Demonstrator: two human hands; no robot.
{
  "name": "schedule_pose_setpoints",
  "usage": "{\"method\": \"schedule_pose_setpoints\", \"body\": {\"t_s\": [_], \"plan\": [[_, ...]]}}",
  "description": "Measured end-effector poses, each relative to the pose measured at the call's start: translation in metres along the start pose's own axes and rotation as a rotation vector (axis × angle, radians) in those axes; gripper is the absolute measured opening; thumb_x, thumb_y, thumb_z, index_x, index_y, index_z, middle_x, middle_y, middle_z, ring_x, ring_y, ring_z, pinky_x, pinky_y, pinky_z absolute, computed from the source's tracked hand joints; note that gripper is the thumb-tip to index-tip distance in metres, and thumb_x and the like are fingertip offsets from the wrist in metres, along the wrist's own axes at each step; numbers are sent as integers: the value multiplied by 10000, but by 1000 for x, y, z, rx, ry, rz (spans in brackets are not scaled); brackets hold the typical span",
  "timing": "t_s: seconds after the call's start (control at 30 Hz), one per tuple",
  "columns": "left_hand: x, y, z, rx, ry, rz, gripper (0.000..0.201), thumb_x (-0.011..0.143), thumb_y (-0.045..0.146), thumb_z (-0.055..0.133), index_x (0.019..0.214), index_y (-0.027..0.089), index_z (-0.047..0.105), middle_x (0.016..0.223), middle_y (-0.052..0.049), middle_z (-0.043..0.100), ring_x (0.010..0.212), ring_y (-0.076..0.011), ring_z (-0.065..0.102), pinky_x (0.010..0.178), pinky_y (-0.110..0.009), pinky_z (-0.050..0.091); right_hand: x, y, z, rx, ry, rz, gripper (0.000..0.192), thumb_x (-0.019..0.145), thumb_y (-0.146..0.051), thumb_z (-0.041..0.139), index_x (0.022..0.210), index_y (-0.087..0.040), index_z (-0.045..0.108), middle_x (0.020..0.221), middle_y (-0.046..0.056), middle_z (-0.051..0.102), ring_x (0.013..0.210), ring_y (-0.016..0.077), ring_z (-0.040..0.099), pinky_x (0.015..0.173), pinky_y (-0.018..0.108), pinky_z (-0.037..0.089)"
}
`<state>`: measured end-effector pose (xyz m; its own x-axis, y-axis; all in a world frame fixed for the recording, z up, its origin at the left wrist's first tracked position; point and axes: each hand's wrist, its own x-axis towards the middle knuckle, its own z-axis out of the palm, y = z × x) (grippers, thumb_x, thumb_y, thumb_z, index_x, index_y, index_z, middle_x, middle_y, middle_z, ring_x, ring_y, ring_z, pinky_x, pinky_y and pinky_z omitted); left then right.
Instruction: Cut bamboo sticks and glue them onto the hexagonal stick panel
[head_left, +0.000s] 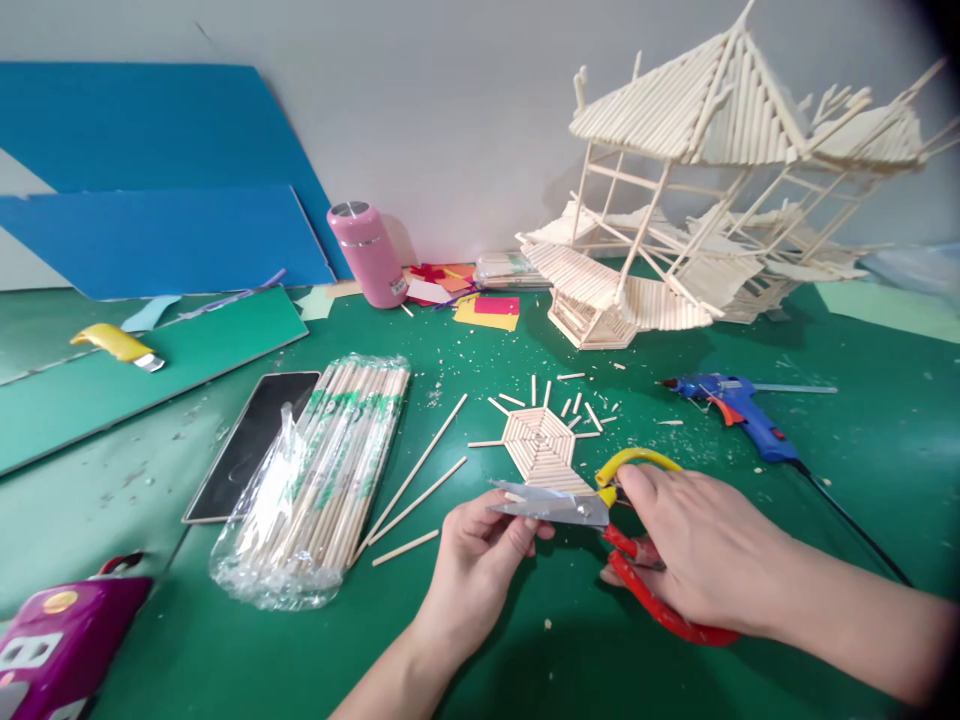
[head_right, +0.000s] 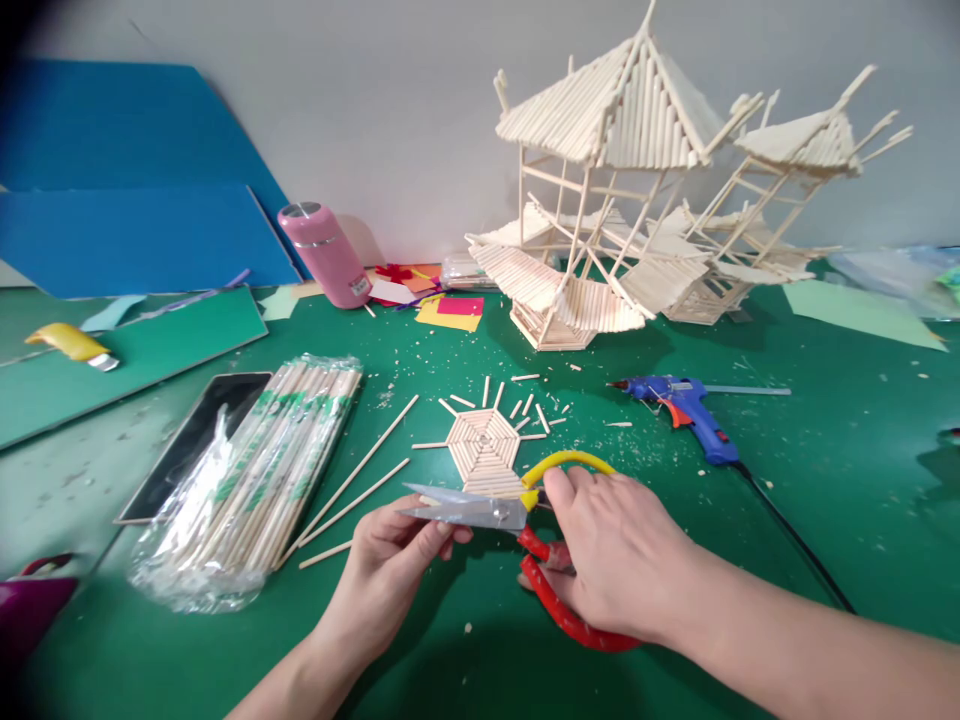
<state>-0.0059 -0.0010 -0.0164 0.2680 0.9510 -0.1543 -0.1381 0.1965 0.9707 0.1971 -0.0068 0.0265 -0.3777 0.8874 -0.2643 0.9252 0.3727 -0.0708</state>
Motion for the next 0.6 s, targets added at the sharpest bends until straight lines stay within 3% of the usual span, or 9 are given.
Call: {"method": "schedule_pose_setpoints", "body": {"t_s": [0.3,0.6], "plan": [[-1,2,2,93,43,5,139,749,237,620,688,122,667,636,-46,646,556,-108,512,503,-189,397,1,0,3,-72,-37,-12,335,736,-425,483,864,-116,472,678,83,571,590,279,601,511,391,439],[0,0,2,71,47,-25,154,740,261,631,682,127,678,634,-47,652,548,-110,489,501,-197,383,2,1,9,-113,-1,-40,206,717,-276,491,862,-130,478,609,70,613,504,259,612,406,304,311]]}}
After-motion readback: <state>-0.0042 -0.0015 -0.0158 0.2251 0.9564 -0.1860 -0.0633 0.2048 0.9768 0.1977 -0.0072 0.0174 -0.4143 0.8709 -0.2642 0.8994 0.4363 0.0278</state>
